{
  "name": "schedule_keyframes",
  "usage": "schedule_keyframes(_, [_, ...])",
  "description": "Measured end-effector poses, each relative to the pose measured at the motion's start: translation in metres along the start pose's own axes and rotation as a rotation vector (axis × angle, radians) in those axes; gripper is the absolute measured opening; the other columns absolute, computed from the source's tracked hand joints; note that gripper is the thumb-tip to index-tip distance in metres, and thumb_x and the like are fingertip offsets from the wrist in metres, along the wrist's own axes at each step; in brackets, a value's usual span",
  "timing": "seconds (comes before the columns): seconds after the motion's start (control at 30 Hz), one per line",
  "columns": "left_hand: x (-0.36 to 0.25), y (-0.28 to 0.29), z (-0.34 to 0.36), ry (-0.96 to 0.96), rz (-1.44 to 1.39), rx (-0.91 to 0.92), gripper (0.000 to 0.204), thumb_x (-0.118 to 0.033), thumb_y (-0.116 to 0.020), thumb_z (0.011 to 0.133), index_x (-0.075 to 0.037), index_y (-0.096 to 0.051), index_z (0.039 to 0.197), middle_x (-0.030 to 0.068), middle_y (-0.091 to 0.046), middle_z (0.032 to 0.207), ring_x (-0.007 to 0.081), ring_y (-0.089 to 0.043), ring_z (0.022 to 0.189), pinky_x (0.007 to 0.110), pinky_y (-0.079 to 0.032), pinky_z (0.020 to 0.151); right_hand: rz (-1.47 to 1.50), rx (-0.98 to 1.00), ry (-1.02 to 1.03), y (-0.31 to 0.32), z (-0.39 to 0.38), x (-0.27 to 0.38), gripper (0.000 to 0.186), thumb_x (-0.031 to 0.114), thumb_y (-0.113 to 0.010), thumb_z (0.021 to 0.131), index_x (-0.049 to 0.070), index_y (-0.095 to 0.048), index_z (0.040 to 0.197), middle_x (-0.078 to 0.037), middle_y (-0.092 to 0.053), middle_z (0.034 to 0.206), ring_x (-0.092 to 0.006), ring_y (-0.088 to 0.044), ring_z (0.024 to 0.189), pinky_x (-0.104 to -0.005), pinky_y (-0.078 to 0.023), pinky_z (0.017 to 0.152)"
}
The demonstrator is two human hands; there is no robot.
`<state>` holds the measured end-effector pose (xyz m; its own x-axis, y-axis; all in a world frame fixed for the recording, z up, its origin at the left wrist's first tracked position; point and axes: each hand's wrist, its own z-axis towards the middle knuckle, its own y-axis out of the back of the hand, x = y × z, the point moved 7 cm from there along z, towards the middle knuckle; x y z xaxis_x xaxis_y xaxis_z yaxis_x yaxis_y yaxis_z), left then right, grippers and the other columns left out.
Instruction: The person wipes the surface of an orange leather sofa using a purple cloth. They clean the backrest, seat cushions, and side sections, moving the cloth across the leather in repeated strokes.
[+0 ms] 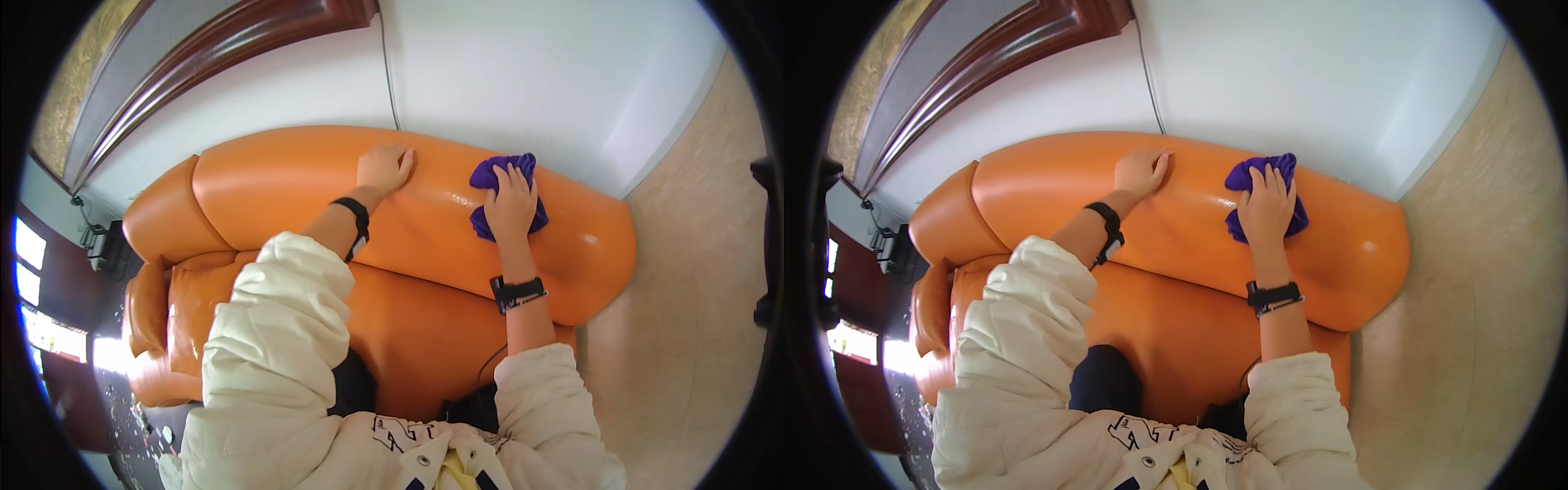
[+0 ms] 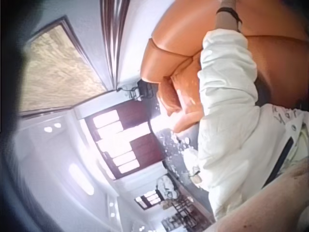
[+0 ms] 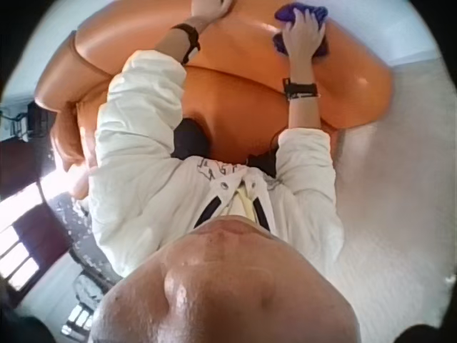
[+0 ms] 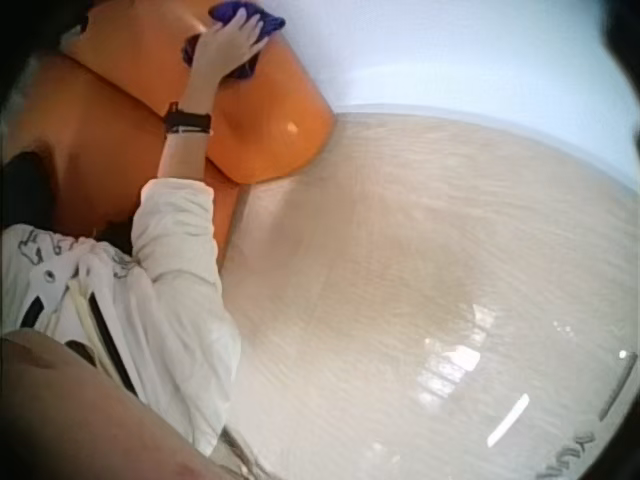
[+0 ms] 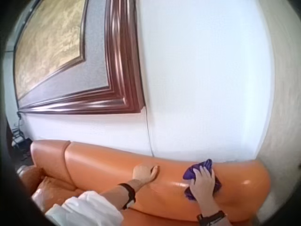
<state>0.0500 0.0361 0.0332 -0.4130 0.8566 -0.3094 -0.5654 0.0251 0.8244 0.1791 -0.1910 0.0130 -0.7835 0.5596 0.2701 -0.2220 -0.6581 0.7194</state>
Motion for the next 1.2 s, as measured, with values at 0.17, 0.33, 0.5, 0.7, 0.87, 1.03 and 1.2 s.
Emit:
schedule_keyframes(0.17, [0.013, -0.054, 0.028, 0.039, -0.379, 0.371, 0.038, -0.039, -0.047, 0.094, -0.013, -0.074, 0.093, 0.0089, -0.073, 0.095, 0.0309, -0.066, 0.090, 0.041, -0.052, 0.080, -0.010, -0.037, 0.044, -0.049, 0.022, 0.012, 0.031, 0.012, -0.063, 0.078, 0.009, -0.069, 0.109, -0.014, -0.068, 0.118, -0.0301, -0.062, 0.112, -0.0472, -0.043, 0.100])
schedule_keyframes(0.33, [-0.003, -0.073, 0.016, -0.040, -0.490, -0.060, 0.028, -0.026, -0.052, 0.092, -0.007, -0.071, 0.085, 0.0118, -0.071, 0.090, 0.0330, -0.064, 0.092, 0.042, -0.050, 0.081, 0.175, -0.001, 0.134, -0.082, 0.028, 0.055, 0.028, 0.009, -0.059, 0.079, 0.005, -0.068, 0.106, -0.016, -0.069, 0.107, -0.0320, -0.063, 0.105, -0.0456, -0.046, 0.094])
schedule_keyframes(0.5, [-0.021, -0.077, 0.024, 0.110, -0.270, -0.367, 0.017, -0.020, -0.057, 0.090, -0.005, -0.065, 0.087, 0.0125, -0.067, 0.092, 0.0323, -0.062, 0.097, 0.046, -0.044, 0.094, 0.065, 0.036, 0.244, -0.077, 0.039, 0.056, 0.040, 0.004, -0.061, 0.076, 0.007, -0.066, 0.116, -0.016, -0.065, 0.118, -0.0338, -0.060, 0.112, -0.0451, -0.044, 0.101])
schedule_keyframes(0.7, [-0.009, -0.113, -0.016, -0.092, -0.151, -0.227, 0.029, -0.024, -0.052, 0.096, -0.002, -0.065, 0.111, 0.0158, -0.063, 0.127, 0.0328, -0.053, 0.125, 0.049, -0.035, 0.110, -0.032, 0.038, 0.087, -0.078, 0.016, -0.029, 0.039, 0.004, -0.061, 0.076, 0.006, -0.065, 0.115, -0.017, -0.064, 0.118, -0.0356, -0.060, 0.110, -0.0458, -0.046, 0.098])
schedule_keyframes(0.87, [-0.004, -0.124, -0.047, -0.056, -0.188, -0.184, 0.031, -0.022, -0.052, 0.096, -0.003, -0.062, 0.118, 0.0152, -0.060, 0.132, 0.0323, -0.051, 0.130, 0.047, -0.034, 0.112, -0.184, 0.001, -0.127, -0.085, -0.003, -0.071, 0.034, 0.011, -0.060, 0.079, 0.008, -0.069, 0.112, -0.016, -0.066, 0.118, -0.0323, -0.060, 0.114, -0.0521, -0.040, 0.102])
schedule_keyframes(1.03, [-0.005, -0.086, -0.056, -0.130, -0.279, -0.201, 0.034, -0.016, -0.052, 0.095, -0.002, -0.054, 0.125, 0.0163, -0.059, 0.133, 0.0336, -0.051, 0.129, 0.047, -0.037, 0.110, -0.061, 0.191, -0.128, -0.104, 0.016, -0.011, 0.031, 0.015, -0.060, 0.079, 0.011, -0.071, 0.108, -0.013, -0.069, 0.116, -0.0269, -0.061, 0.114, -0.0463, -0.041, 0.099])
schedule_keyframes(1.2, [-0.007, -0.073, -0.048, -0.136, -0.377, -0.338, 0.039, -0.012, -0.047, 0.097, 0.004, -0.044, 0.133, 0.0250, -0.052, 0.133, 0.0423, -0.053, 0.117, 0.045, -0.041, 0.104, 0.184, 0.139, 0.035, -0.094, 0.020, 0.055, 0.036, 0.012, -0.061, 0.081, 0.012, -0.069, 0.116, -0.012, -0.066, 0.123, -0.0281, -0.057, 0.122, -0.0458, -0.036, 0.108])
